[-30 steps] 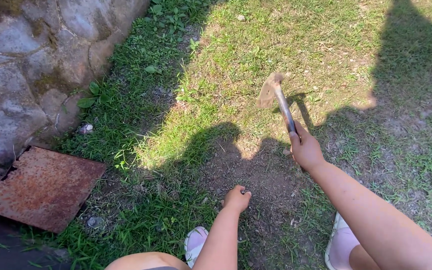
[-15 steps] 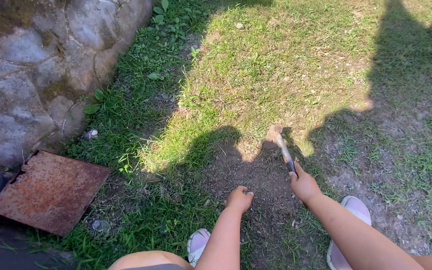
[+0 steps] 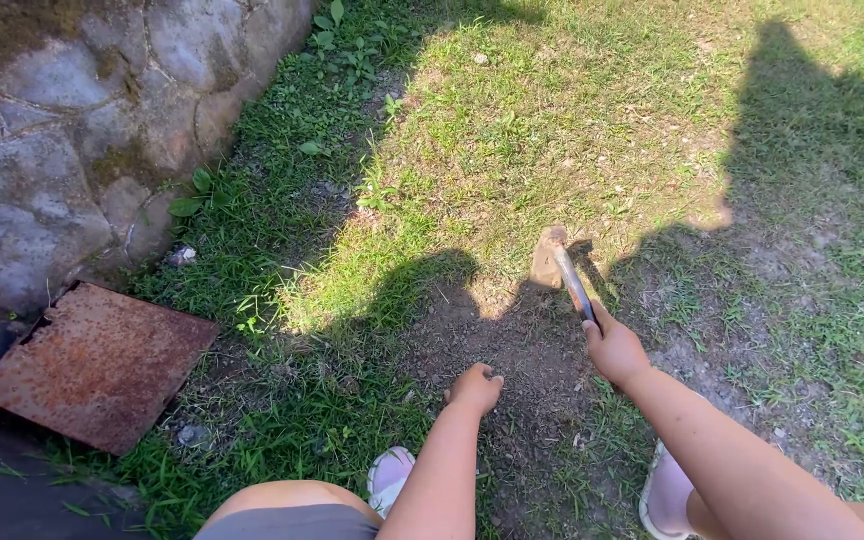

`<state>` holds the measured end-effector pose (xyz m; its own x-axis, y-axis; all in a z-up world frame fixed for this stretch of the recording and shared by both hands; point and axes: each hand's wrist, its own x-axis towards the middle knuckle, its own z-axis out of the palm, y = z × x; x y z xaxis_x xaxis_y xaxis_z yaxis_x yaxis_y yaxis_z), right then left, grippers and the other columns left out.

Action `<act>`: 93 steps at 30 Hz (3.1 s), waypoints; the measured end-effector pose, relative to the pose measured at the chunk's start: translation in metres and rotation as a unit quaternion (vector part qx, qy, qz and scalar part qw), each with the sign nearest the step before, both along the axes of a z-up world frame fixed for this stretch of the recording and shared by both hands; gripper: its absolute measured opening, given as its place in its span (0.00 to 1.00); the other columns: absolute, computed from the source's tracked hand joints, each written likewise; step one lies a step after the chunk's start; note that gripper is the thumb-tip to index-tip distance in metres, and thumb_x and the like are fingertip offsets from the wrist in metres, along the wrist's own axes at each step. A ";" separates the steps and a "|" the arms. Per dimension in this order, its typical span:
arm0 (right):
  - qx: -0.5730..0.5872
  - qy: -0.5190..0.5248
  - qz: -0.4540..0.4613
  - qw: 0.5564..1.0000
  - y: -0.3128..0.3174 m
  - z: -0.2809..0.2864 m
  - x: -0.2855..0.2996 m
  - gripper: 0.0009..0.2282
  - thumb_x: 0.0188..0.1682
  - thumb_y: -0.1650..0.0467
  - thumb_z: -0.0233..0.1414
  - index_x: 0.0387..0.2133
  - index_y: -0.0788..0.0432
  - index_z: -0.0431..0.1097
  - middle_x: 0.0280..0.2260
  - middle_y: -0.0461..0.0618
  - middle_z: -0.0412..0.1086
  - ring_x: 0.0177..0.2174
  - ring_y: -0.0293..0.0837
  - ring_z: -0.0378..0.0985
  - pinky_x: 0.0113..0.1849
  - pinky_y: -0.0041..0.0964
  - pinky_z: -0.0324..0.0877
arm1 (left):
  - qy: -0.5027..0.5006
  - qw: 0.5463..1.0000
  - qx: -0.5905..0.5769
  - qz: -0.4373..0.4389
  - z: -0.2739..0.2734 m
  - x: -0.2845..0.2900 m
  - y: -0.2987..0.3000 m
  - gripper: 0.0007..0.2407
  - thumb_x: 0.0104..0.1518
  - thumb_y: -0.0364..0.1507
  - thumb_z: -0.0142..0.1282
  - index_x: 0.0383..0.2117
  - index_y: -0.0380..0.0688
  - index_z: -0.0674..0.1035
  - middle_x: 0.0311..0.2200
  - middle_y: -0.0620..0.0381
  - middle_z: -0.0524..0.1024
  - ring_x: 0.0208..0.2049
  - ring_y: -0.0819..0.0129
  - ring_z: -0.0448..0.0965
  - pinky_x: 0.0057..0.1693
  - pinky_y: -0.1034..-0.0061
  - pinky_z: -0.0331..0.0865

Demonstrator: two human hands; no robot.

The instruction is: The person uses a small hoe to loosen the soil and pulls out weeds by hand.

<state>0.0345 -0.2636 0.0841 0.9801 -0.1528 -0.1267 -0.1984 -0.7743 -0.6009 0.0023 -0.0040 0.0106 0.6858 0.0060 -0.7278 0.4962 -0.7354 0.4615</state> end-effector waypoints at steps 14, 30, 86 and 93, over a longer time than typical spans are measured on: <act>0.136 0.170 -0.046 0.975 0.014 0.054 0.004 0.25 0.55 0.65 0.46 0.68 0.48 0.55 0.17 0.53 0.66 0.14 0.46 0.70 0.19 0.44 0.67 | 0.003 1.000 0.000 0.007 -0.006 -0.002 0.000 0.21 0.60 0.44 0.54 0.60 0.58 0.73 0.60 0.56 0.74 0.64 0.57 0.70 0.71 0.50 0.50; 0.058 0.243 0.055 0.967 0.013 0.007 -0.005 0.27 0.55 0.65 0.46 0.70 0.45 0.54 0.22 0.63 0.70 0.15 0.50 0.71 0.23 0.49 0.71 | 0.015 1.000 0.004 0.008 -0.002 -0.005 0.002 0.21 0.60 0.45 0.55 0.59 0.58 0.73 0.59 0.56 0.74 0.63 0.56 0.70 0.70 0.53 0.52; 0.214 -0.032 -0.064 0.974 0.034 0.110 0.072 0.26 0.57 0.67 0.46 0.71 0.43 0.51 0.22 0.47 0.63 0.17 0.38 0.66 0.20 0.36 0.66 | 0.018 1.000 0.010 0.009 -0.019 -0.007 0.003 0.21 0.60 0.44 0.55 0.58 0.58 0.74 0.58 0.55 0.76 0.62 0.57 0.72 0.68 0.51 0.55; -0.030 0.048 0.050 0.997 -0.028 -0.061 0.072 0.28 0.53 0.63 0.49 0.68 0.46 0.53 0.45 0.67 0.73 0.43 0.64 0.77 0.45 0.52 0.71 | 0.021 1.000 0.010 0.005 -0.022 -0.002 -0.003 0.20 0.60 0.44 0.55 0.58 0.59 0.74 0.58 0.57 0.75 0.62 0.58 0.72 0.68 0.54 0.57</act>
<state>0.1062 -0.2916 0.0232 0.9746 -0.0643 -0.2145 -0.1724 -0.8267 -0.5356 0.0000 -0.0072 -0.0110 0.6550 0.0275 -0.7552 0.5222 -0.7388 0.4260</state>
